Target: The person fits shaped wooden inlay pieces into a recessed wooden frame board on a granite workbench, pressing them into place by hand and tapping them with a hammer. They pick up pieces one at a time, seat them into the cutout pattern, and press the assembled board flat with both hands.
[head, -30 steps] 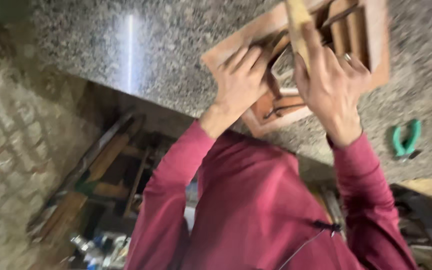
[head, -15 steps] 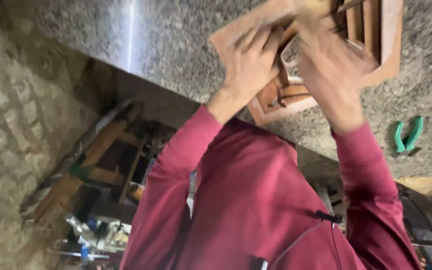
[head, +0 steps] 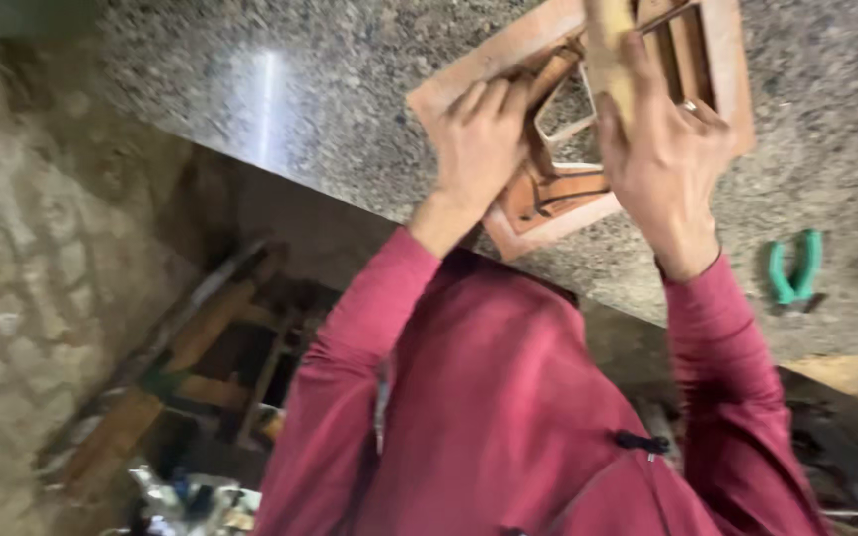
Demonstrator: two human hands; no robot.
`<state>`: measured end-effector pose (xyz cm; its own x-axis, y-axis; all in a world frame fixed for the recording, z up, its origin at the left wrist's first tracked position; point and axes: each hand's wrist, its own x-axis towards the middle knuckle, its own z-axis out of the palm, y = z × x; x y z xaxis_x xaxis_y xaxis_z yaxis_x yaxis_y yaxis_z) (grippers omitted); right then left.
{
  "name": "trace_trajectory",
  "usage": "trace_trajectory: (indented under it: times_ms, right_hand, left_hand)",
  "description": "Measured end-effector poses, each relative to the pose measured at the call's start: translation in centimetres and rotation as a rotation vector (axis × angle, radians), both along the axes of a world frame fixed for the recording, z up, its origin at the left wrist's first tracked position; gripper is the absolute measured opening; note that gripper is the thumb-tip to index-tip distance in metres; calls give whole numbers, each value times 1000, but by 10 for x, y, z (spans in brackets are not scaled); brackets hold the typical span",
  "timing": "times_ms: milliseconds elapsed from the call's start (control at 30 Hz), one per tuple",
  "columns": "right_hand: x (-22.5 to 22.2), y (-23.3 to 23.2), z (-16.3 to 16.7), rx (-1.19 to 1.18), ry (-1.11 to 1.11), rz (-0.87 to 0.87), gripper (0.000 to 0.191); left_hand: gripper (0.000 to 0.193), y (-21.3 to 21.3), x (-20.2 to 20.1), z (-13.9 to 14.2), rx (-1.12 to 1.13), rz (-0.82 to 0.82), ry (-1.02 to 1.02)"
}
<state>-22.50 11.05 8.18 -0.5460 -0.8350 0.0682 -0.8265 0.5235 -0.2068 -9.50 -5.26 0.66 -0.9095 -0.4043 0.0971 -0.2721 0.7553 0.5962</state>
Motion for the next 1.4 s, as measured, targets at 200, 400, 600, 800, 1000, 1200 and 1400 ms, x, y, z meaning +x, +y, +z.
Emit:
trace_trajectory:
  times_ms: [200,400,600,800,1000,1200,1400]
  right_hand:
    - [15,48,19,-198,-121,-108,51]
    - [21,53,10,-167,-141,-72,46]
    - [24,7,23,-223,79,67,48]
    - [18,-16,5,154,142,120,56]
    - [19,-9,-7,-82,37,288,46]
    - [20,-10,-18,-127,-34,159,55]
    - [23,-17,-11,68,290,213,66]
  left_hand:
    - [43,-19,15,20,-79,50,-35]
    - [26,-20,27,32,165,199,-52]
    - [12,-12,28,34,201,279,7]
    - [13,-11,26,23,239,301,-10]
    - [10,-7,29,9,239,359,-146]
    - [15,-6,29,3,189,355,-20]
    - [32,-3,33,-1,92,371,54]
